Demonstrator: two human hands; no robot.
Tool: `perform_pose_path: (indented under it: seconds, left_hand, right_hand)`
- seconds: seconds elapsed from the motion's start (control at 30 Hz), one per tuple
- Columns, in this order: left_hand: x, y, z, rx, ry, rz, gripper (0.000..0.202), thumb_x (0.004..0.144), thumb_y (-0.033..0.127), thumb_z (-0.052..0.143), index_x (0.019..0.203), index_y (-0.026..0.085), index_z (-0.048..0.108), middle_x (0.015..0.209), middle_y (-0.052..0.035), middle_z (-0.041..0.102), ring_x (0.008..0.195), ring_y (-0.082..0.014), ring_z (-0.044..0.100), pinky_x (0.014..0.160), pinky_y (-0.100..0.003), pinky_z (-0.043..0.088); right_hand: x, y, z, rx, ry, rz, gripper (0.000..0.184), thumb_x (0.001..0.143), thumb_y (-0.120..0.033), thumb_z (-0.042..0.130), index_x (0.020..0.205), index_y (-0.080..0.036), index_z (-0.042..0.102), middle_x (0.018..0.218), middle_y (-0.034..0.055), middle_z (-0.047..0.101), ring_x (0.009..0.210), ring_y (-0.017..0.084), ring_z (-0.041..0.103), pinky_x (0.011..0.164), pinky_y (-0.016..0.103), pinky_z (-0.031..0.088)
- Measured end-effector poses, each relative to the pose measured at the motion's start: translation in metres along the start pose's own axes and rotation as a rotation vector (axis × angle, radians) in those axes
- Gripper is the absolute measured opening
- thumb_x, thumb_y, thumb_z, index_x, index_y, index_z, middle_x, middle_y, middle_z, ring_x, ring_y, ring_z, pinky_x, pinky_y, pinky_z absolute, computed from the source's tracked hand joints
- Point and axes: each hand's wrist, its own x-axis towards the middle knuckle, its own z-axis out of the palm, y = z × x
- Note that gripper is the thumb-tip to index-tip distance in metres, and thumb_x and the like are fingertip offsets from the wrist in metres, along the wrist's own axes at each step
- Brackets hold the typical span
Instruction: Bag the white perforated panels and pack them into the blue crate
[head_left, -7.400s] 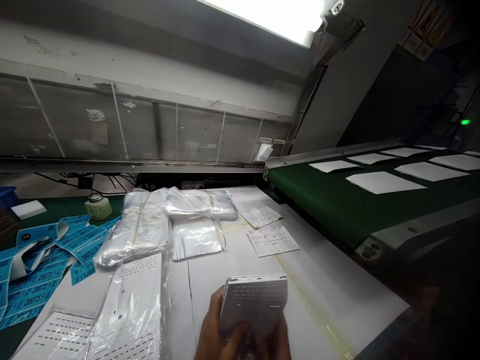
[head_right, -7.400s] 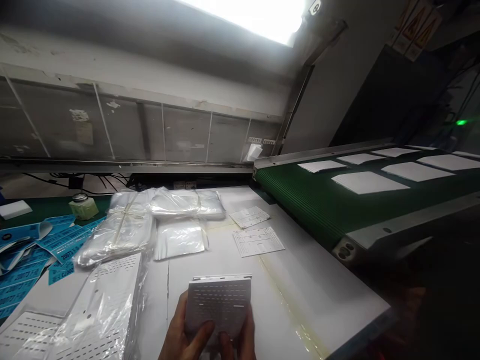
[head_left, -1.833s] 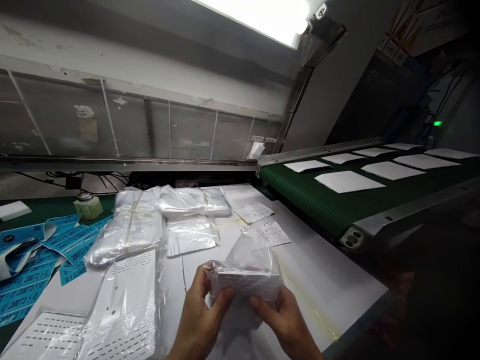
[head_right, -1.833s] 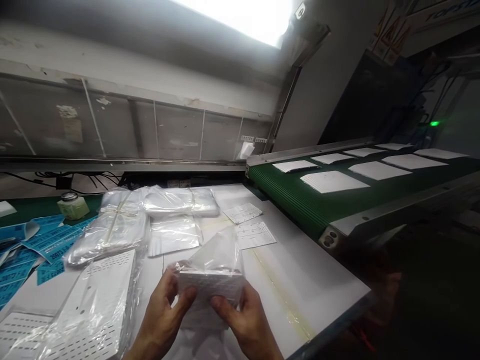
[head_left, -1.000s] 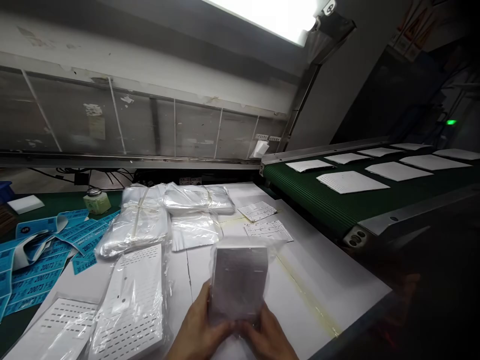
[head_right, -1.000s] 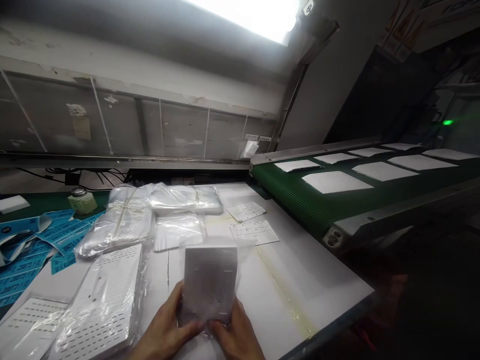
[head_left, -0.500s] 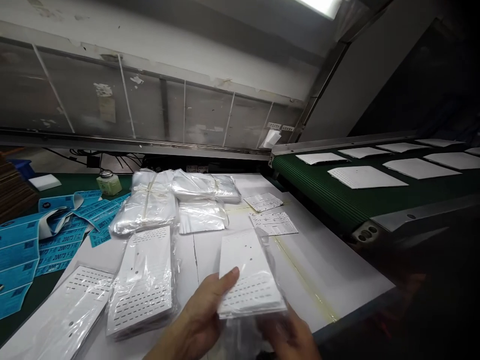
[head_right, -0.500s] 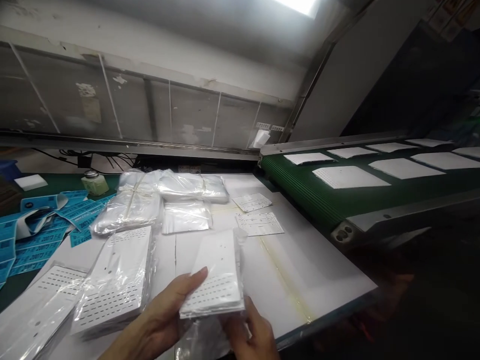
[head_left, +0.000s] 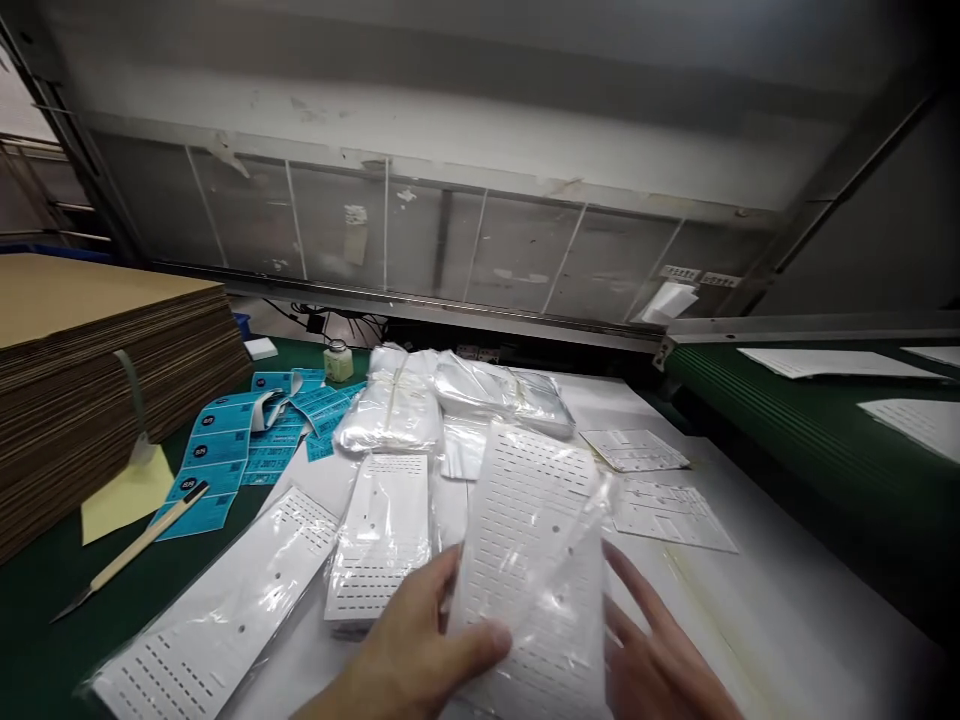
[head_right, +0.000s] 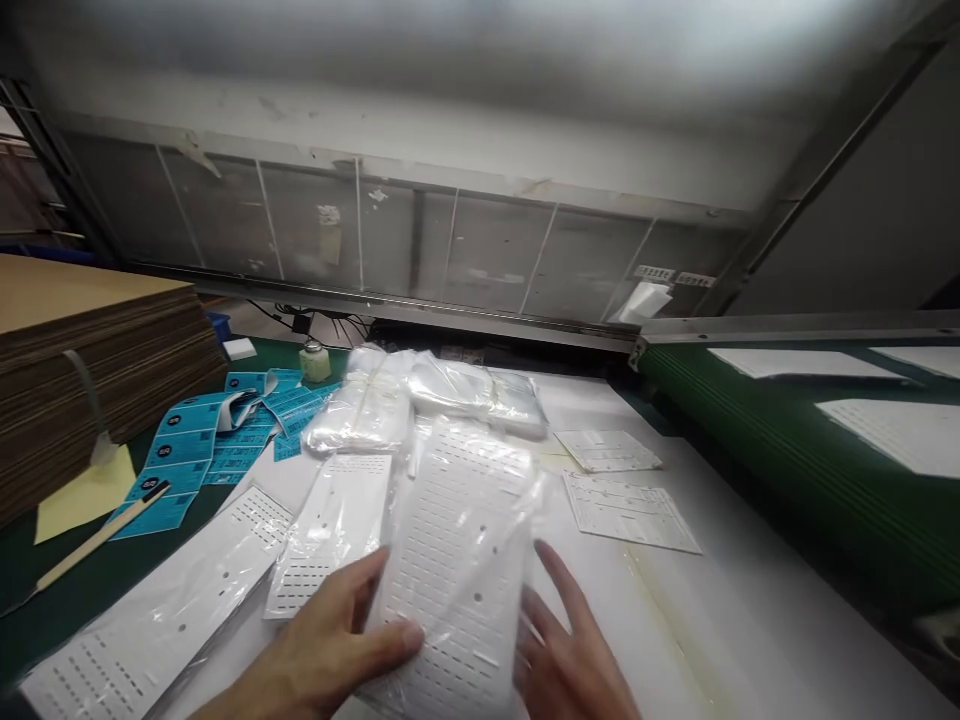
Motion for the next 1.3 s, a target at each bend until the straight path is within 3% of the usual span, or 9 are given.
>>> perform_pose_path:
  seconds: [0.13, 0.3, 0.4, 0.5, 0.73, 0.83, 0.9, 1.03, 1.3]
  left_hand:
    - [-0.008, 0.008, -0.037, 0.258, 0.366, 0.116, 0.075, 0.074, 0.033, 0.065, 0.140, 0.024, 0.031, 0.141, -0.0085, 0.042, 0.123, -0.0286, 0.045, 0.102, -0.044, 0.037]
    - [-0.017, -0.009, -0.084, 0.593, 0.703, 0.090, 0.066, 0.072, 0.044, 0.063, 0.133, 0.025, 0.044, 0.143, -0.0071, 0.037, 0.133, -0.0303, 0.030, 0.109, -0.050, 0.024]
    - [-0.019, -0.025, -0.096, 0.655, 0.767, 0.089, 0.058, 0.076, 0.048, 0.056, 0.129, 0.025, 0.047, 0.143, -0.0052, 0.036, 0.136, -0.0274, 0.025, 0.111, -0.049, 0.019]
    - [-0.015, -0.036, -0.098, 0.643, 0.784, 0.092, 0.060, 0.081, 0.048, 0.050, 0.135, 0.025, 0.039, 0.148, -0.0044, 0.028, 0.138, -0.0252, 0.020, 0.112, -0.047, 0.018]
    - [-0.007, -0.043, -0.102, 0.596, 0.745, 0.155, 0.057, 0.080, 0.043, 0.052, 0.134, 0.028, 0.042, 0.150, -0.0012, 0.025, 0.138, -0.0271, 0.018, 0.112, -0.046, 0.019]
    - [-0.012, -0.047, -0.105, 0.586, 0.656, 0.201, 0.052, 0.078, 0.040, 0.055, 0.129, 0.030, 0.048, 0.148, 0.0002, 0.031, 0.136, -0.0278, 0.024, 0.112, -0.047, 0.019]
    - [-0.014, -0.049, -0.106, 0.565, 0.634, 0.194, 0.053, 0.079, 0.039, 0.053, 0.131, 0.031, 0.046, 0.146, 0.0002, 0.034, 0.135, -0.0284, 0.026, 0.112, -0.049, 0.018]
    - [-0.010, -0.049, -0.100, 0.515, 0.715, 0.130, 0.057, 0.081, 0.041, 0.048, 0.135, 0.027, 0.040, 0.145, -0.0014, 0.035, 0.134, -0.0299, 0.029, 0.111, -0.049, 0.021]
    - [-0.003, -0.047, -0.102, 0.619, 0.846, 0.081, 0.055, 0.081, 0.043, 0.049, 0.133, 0.025, 0.044, 0.139, -0.0021, 0.045, 0.130, -0.0315, 0.035, 0.109, -0.049, 0.029]
  right_hand:
    - [0.044, 0.013, 0.083, -0.242, 0.020, -0.103, 0.083, 0.074, -0.048, 0.064, 0.141, -0.027, 0.021, 0.135, 0.0134, 0.047, 0.118, 0.032, 0.050, 0.091, 0.047, 0.046]
    - [0.089, 0.045, 0.127, -0.402, -0.112, -0.124, 0.064, 0.079, -0.045, 0.058, 0.134, -0.020, 0.036, 0.127, 0.0103, 0.055, 0.117, 0.028, 0.051, 0.100, 0.043, 0.039]
    - [0.093, 0.063, 0.129, -0.518, -0.049, -0.120, 0.063, 0.075, -0.043, 0.061, 0.129, -0.015, 0.045, 0.140, 0.0134, 0.039, 0.132, 0.034, 0.030, 0.109, 0.048, 0.021]
    - [0.084, 0.084, 0.128, -0.510, 0.039, -0.170, 0.070, 0.079, -0.049, 0.054, 0.137, -0.017, 0.033, 0.150, 0.0085, 0.021, 0.138, 0.029, 0.013, 0.113, 0.045, 0.012]
    - [0.072, 0.121, 0.109, -0.365, -0.071, -0.274, 0.062, 0.081, -0.050, 0.052, 0.134, -0.020, 0.039, 0.146, 0.0076, 0.033, 0.137, 0.025, 0.023, 0.113, 0.043, 0.015]
    - [0.075, 0.122, 0.098, -0.187, -0.161, -0.236, 0.037, 0.076, -0.051, 0.059, 0.098, -0.021, 0.058, 0.145, 0.0075, 0.036, 0.132, 0.030, 0.032, 0.107, 0.042, 0.030]
    - [0.075, 0.120, 0.097, -0.140, -0.133, -0.186, 0.031, 0.077, -0.051, 0.058, 0.087, -0.021, 0.056, 0.145, 0.0074, 0.035, 0.129, 0.031, 0.037, 0.102, 0.041, 0.037]
    - [0.075, 0.112, 0.109, -0.142, -0.003, -0.118, 0.066, 0.081, -0.053, 0.052, 0.136, -0.026, 0.028, 0.150, 0.0068, 0.025, 0.134, 0.027, 0.028, 0.107, 0.044, 0.030]
    - [0.092, 0.098, 0.127, -0.260, -0.151, -0.081, 0.068, 0.087, -0.054, 0.043, 0.143, -0.022, 0.022, 0.151, 0.0037, 0.023, 0.138, 0.022, 0.018, 0.112, 0.042, 0.017]
